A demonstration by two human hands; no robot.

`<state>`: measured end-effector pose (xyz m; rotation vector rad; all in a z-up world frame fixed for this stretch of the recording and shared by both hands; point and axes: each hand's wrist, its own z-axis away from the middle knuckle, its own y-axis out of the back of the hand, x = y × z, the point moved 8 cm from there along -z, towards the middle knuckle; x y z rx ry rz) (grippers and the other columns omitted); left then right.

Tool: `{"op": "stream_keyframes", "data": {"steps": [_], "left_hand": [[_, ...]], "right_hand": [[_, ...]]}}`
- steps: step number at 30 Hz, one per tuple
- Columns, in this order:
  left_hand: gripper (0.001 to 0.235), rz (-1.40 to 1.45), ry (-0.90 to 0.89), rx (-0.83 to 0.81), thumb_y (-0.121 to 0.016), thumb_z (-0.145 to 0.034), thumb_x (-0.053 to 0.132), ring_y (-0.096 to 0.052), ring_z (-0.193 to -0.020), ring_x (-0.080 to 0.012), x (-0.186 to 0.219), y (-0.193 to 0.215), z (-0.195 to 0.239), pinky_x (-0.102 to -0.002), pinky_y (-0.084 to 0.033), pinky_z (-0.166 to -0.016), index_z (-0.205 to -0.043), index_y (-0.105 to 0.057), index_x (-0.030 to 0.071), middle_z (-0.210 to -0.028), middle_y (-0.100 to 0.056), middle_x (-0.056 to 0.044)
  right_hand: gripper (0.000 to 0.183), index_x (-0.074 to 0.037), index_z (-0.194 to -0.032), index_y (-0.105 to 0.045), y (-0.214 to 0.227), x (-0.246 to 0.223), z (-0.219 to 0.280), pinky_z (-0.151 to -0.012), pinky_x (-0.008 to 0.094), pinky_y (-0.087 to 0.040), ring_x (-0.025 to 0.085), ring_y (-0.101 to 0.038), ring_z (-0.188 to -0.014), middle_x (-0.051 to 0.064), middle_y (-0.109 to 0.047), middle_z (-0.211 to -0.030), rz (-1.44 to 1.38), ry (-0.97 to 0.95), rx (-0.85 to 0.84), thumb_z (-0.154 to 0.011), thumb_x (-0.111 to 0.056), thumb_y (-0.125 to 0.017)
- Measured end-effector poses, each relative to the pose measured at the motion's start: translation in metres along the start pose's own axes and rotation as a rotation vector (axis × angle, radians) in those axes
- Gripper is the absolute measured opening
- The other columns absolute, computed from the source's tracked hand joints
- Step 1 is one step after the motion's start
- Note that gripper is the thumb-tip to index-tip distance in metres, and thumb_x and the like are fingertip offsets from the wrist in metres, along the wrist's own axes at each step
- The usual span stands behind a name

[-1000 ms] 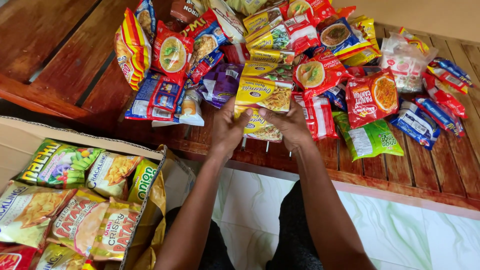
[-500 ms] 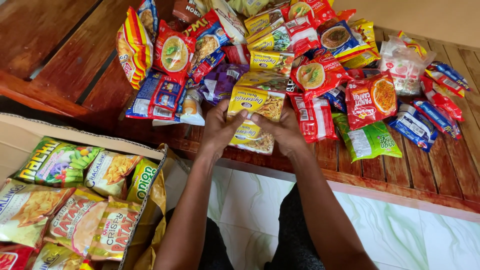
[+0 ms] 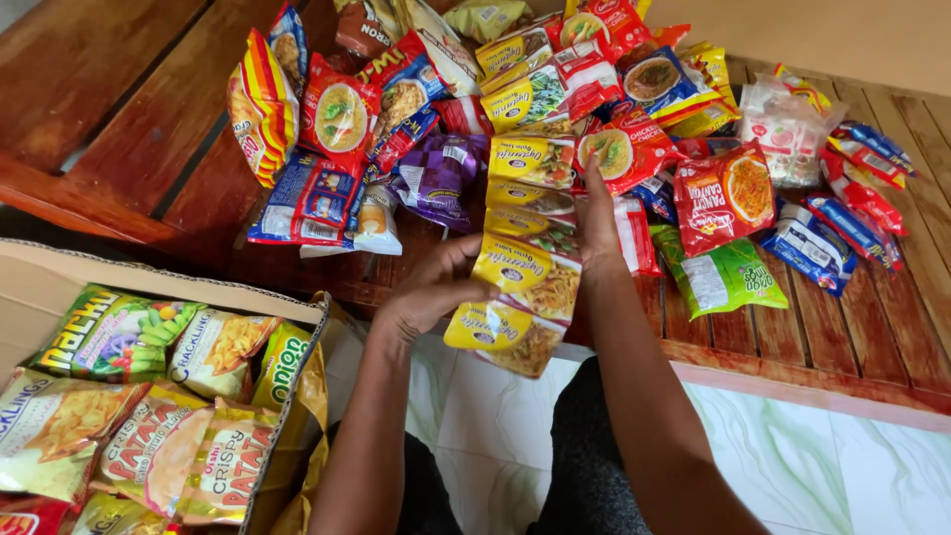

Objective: Sorting and packing snack packets and coffee sachets into a cardboard box.

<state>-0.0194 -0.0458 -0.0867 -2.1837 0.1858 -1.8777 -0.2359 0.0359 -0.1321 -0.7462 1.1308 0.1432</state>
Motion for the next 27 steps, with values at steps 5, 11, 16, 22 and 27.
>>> {"op": "stream_keyframes", "data": {"steps": [5, 11, 16, 22, 27], "left_hand": [[0.054, -0.092, 0.048, -0.005, -0.07, -0.083, -0.004, -0.068, -0.104, -0.011, -0.013, 0.007, -0.007, -0.03, -0.055, -0.094, -0.136, -0.062, 0.002, -0.119, -0.073, -0.005], [0.038, -0.183, -0.182, 0.282, -0.065, -0.09, 0.001, -0.066, -0.105, -0.0105, -0.018, 0.034, -0.035, -0.027, -0.052, -0.092, -0.128, -0.062, 0.004, -0.114, -0.073, -0.004], [0.018, -0.44, -0.235, 0.607, -0.068, -0.095, 0.009, -0.071, -0.096, -0.0138, 0.015, 0.04, -0.01, -0.029, -0.056, -0.087, -0.112, -0.068, 0.003, -0.105, -0.079, -0.008], [0.031, -1.354, -0.332, 0.732, -0.078, -0.084, 0.018, -0.049, -0.133, -0.0493, 0.003, 0.04, -0.011, -0.054, -0.047, -0.109, -0.104, -0.067, -0.004, -0.142, -0.052, -0.026], [0.048, -1.261, -0.098, 0.639, -0.075, -0.083, 0.015, -0.016, -0.147, -0.064, -0.054, 0.063, -0.052, -0.055, -0.033, -0.108, -0.117, -0.058, -0.015, -0.161, -0.016, -0.042]], "right_hand": [[0.062, -0.006, -0.147, -0.056, 0.014, -0.019, -0.093, -0.09, 0.045, -0.055, 0.028, -0.064, -0.109, 0.019, -0.064, -0.133, 0.176, 0.129, -0.068, -0.096, -0.038, -0.071], [0.062, -0.004, -0.151, -0.045, -0.124, -0.145, -0.073, -0.088, 0.04, -0.066, 0.026, -0.074, -0.101, 0.018, -0.071, -0.121, 0.127, 0.375, -0.397, -0.094, 0.003, -0.067], [0.065, 0.003, -0.161, -0.045, -0.136, -0.146, -0.042, -0.102, 0.034, -0.06, 0.025, -0.071, -0.115, 0.018, -0.069, -0.137, 0.197, 0.682, -0.633, -0.103, 0.009, -0.072], [0.104, -0.007, -0.162, -0.014, -0.072, -0.095, -0.012, -0.1, 0.049, -0.051, 0.04, -0.056, -0.124, 0.028, -0.052, -0.141, 0.999, 0.938, -0.049, -0.083, -0.021, -0.08], [0.071, -0.035, -0.161, -0.026, -0.062, 0.008, 0.008, -0.114, 0.075, -0.013, 0.052, -0.007, -0.15, 0.024, -0.006, -0.17, 1.956, 0.735, -0.206, -0.099, -0.065, -0.045]]}}
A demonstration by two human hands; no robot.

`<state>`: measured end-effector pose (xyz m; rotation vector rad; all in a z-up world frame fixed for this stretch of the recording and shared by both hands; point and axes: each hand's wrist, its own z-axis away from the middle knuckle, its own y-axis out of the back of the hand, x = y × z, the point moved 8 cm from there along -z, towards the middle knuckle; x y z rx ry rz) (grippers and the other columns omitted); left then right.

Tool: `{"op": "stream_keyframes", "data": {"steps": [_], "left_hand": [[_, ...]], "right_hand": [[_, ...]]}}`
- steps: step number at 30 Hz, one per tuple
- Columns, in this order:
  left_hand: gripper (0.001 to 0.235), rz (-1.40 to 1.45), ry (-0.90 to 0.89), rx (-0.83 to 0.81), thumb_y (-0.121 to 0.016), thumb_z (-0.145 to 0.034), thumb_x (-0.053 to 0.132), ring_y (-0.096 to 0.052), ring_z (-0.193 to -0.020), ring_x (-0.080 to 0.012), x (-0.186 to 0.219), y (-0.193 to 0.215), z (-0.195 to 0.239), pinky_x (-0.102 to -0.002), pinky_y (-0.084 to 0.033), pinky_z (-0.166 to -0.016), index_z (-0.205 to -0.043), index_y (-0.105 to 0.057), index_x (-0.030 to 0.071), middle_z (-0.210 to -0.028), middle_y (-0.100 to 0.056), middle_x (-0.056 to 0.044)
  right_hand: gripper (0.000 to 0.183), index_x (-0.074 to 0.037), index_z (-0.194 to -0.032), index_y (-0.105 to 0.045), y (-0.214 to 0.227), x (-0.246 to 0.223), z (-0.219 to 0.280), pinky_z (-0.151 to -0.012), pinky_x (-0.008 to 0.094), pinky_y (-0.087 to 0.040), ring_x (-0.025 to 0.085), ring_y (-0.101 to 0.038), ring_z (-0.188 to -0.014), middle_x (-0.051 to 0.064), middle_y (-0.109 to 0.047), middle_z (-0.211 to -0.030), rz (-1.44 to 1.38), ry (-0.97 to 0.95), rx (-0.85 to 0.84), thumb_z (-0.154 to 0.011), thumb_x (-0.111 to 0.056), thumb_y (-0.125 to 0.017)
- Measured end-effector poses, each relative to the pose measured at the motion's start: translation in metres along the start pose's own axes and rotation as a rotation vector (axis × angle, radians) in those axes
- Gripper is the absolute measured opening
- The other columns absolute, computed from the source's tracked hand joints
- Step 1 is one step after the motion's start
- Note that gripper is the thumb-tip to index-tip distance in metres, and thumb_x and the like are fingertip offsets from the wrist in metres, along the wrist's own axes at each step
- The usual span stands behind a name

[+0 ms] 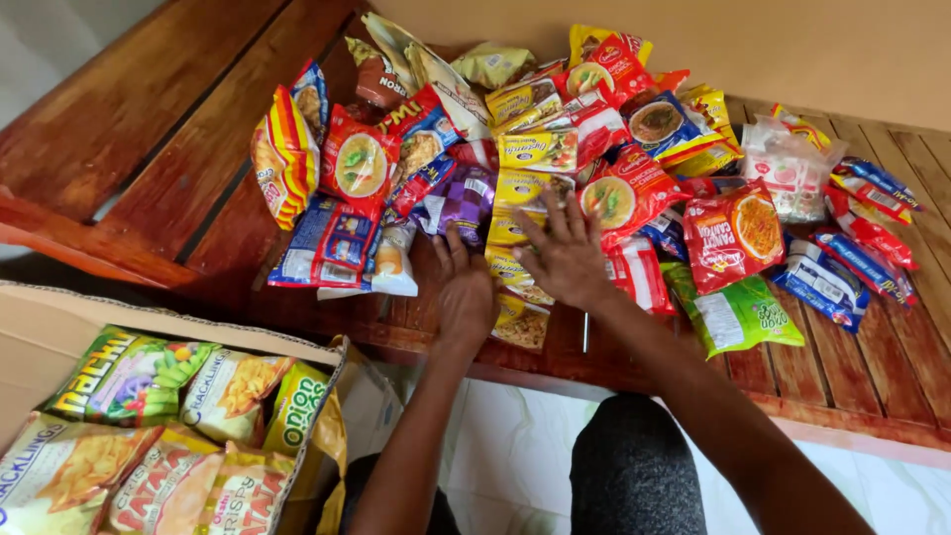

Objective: Sorting and packing snack packets and coffee sachets into a cardboard box.

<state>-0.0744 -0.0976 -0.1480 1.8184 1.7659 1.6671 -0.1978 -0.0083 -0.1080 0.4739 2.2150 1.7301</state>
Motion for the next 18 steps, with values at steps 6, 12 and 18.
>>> {"op": "stream_keyframes", "data": {"steps": [6, 12, 18], "left_hand": [[0.047, -0.262, 0.013, 0.003, -0.07, -0.086, 0.013, -0.015, -0.149, -0.0619, -0.017, -0.03, -0.063, -0.058, -0.024, -0.122, -0.124, -0.057, -0.012, -0.162, -0.016, -0.038], [0.046, -0.222, 0.154, -0.025, -0.064, -0.095, 0.026, -0.009, -0.155, -0.051, -0.031, -0.05, -0.106, -0.073, -0.011, -0.12, -0.127, -0.056, -0.005, -0.169, -0.014, -0.027], [0.06, -0.188, 0.122, 0.085, -0.07, -0.084, 0.024, -0.01, -0.149, -0.05, -0.044, -0.057, -0.108, -0.08, -0.008, -0.11, -0.135, -0.055, -0.003, -0.162, -0.019, -0.026]], "right_hand": [[0.067, -0.03, -0.164, -0.027, -0.002, 0.017, -0.057, -0.116, 0.075, -0.012, 0.053, -0.01, -0.153, 0.019, -0.013, -0.17, 0.019, 0.05, 0.192, -0.105, -0.061, -0.039], [0.066, -0.036, -0.164, -0.024, -0.007, 0.04, -0.1, -0.12, 0.071, -0.014, 0.049, -0.008, -0.156, 0.013, -0.012, -0.172, 0.005, 0.022, 0.186, -0.104, -0.061, -0.036], [0.069, -0.039, -0.163, -0.018, -0.031, 0.05, -0.115, -0.118, 0.071, -0.012, 0.047, -0.005, -0.155, 0.011, -0.008, -0.172, 0.014, 0.001, 0.059, -0.101, -0.065, -0.035]]}}
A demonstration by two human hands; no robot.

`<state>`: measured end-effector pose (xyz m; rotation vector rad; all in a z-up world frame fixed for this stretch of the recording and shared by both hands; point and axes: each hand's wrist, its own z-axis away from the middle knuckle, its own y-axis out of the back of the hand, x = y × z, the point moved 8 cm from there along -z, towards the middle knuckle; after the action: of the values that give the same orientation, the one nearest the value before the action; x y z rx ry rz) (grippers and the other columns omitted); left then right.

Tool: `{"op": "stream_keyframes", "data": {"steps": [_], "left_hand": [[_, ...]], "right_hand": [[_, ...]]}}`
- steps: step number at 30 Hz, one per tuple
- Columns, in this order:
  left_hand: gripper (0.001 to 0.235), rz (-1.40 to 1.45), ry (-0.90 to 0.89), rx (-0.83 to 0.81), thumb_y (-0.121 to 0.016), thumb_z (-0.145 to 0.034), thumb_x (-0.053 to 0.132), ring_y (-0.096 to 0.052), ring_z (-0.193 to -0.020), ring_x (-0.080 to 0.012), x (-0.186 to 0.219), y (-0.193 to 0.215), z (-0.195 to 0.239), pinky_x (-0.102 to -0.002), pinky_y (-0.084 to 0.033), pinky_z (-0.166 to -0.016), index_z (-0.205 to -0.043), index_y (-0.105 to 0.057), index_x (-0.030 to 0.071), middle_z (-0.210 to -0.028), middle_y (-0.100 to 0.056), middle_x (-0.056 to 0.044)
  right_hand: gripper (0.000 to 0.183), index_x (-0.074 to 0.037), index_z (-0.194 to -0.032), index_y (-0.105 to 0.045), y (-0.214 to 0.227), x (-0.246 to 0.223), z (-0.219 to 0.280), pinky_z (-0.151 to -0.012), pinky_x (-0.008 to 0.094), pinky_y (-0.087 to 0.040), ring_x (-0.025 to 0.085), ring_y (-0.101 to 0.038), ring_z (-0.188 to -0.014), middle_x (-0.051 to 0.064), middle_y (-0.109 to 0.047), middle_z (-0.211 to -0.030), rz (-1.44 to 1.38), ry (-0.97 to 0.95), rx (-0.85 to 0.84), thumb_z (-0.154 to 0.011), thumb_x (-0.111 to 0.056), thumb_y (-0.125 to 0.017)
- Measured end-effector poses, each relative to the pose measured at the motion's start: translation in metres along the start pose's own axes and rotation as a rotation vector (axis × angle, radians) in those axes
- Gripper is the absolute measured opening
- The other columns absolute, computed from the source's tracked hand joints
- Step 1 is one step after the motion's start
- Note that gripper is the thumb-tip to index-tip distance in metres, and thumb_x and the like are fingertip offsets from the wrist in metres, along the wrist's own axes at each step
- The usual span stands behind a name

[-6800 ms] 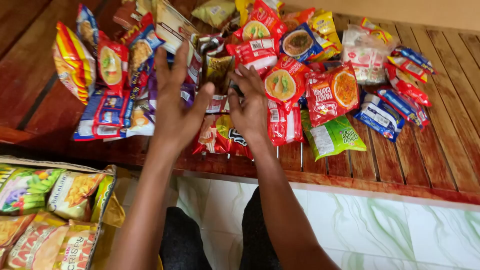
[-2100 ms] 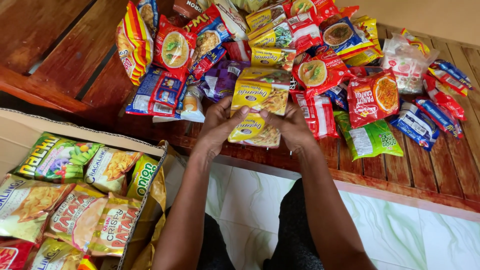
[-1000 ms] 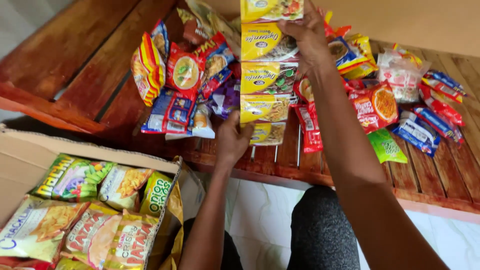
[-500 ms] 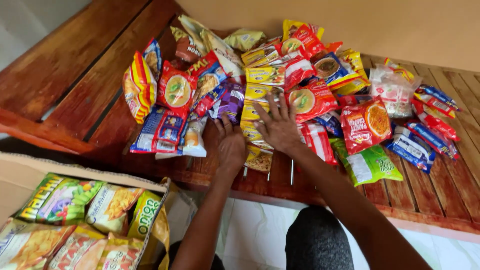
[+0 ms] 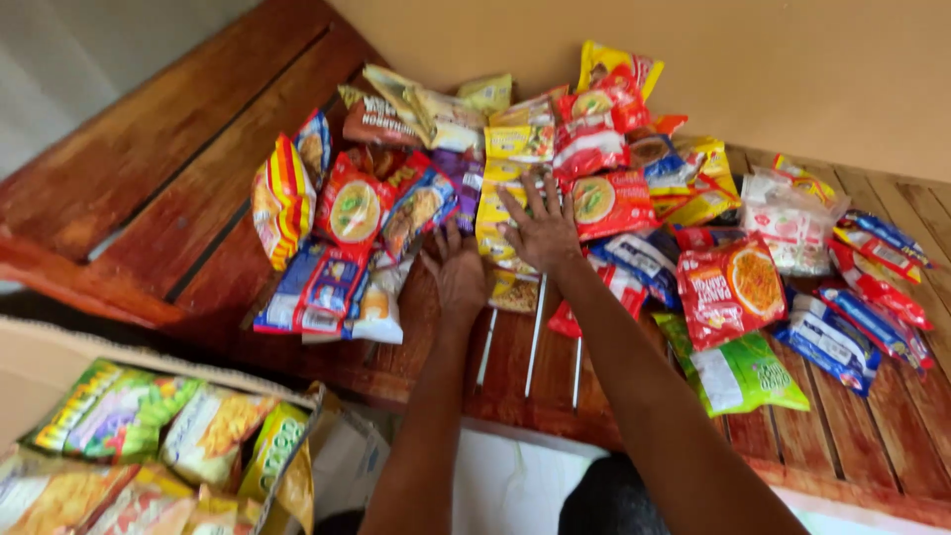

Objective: Sorting and packing snack packets and coffee sachets into a cardboard box.

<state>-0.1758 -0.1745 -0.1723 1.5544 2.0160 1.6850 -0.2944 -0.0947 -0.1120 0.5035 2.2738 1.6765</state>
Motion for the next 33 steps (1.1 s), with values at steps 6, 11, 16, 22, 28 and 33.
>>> {"op": "stream_keyframes", "data": {"steps": [6, 11, 16, 22, 28, 33], "left_hand": [[0.038, 0.276, -0.023, 0.06, -0.076, -0.077, 0.016, -0.023, -0.15, -0.0436, 0.006, 0.037, 0.004, -0.073, -0.017, -0.112, -0.112, -0.071, 0.004, -0.162, -0.03, -0.024], [0.023, 0.587, 0.229, -0.039, -0.074, -0.087, 0.018, -0.064, -0.113, -0.0373, -0.005, 0.027, 0.014, -0.048, -0.051, -0.097, -0.107, -0.073, 0.008, -0.123, -0.069, -0.019], [0.019, 1.312, 0.356, -0.161, -0.071, -0.1, 0.013, -0.068, -0.083, -0.0267, -0.023, 0.001, 0.023, -0.038, -0.055, -0.069, -0.111, -0.077, -0.001, -0.101, -0.073, -0.017], [0.049, 1.632, 0.483, -0.48, -0.063, -0.095, 0.01, -0.073, -0.104, -0.0212, -0.001, 0.04, 0.078, -0.045, -0.065, -0.084, -0.143, -0.052, 0.017, -0.12, -0.07, -0.007], [0.063, 1.599, 0.449, -0.415, -0.067, -0.091, 0.003, -0.07, -0.107, -0.0204, 0.003, 0.052, 0.09, -0.043, -0.062, -0.087, -0.148, -0.047, 0.021, -0.124, -0.069, -0.008], [0.062, 1.755, 0.41, -0.402, -0.068, -0.091, -0.004, -0.072, -0.109, -0.0224, 0.016, 0.053, 0.097, -0.039, -0.064, -0.086, -0.148, -0.05, 0.013, -0.126, -0.069, -0.01]], "right_hand": [[0.068, -0.034, -0.16, -0.03, -0.011, -0.001, 0.026, -0.121, 0.067, -0.013, 0.043, -0.006, -0.157, 0.012, -0.012, -0.171, -0.249, -0.207, -0.068, -0.098, -0.05, -0.052], [0.064, -0.013, -0.149, -0.051, -0.028, -0.005, 0.063, -0.113, 0.044, -0.041, 0.039, -0.042, -0.141, 0.021, -0.023, -0.166, -0.859, -0.328, 0.27, -0.089, -0.022, -0.07], [0.057, -0.002, -0.145, -0.054, 0.017, -0.022, 0.097, -0.096, 0.032, -0.054, 0.022, -0.067, -0.111, 0.019, -0.066, -0.132, -1.049, -0.544, 0.294, -0.093, -0.009, -0.074], [0.082, 0.0, -0.158, -0.037, 0.002, -0.026, 0.101, -0.099, 0.033, -0.055, 0.025, -0.065, -0.115, 0.017, -0.067, -0.131, -1.747, -0.433, 0.228, -0.085, 0.004, -0.074], [0.107, -0.016, -0.156, -0.013, 0.03, -0.054, 0.12, -0.093, 0.044, -0.06, 0.026, -0.064, -0.12, 0.008, -0.063, -0.131, -1.898, -0.602, 0.172, -0.073, 0.001, -0.077], [0.064, 0.003, -0.144, -0.049, -0.006, -0.038, 0.128, -0.093, 0.049, -0.062, 0.032, -0.071, -0.11, 0.02, -0.068, -0.127, -2.131, -0.646, 0.001, -0.087, -0.009, -0.077]]}}
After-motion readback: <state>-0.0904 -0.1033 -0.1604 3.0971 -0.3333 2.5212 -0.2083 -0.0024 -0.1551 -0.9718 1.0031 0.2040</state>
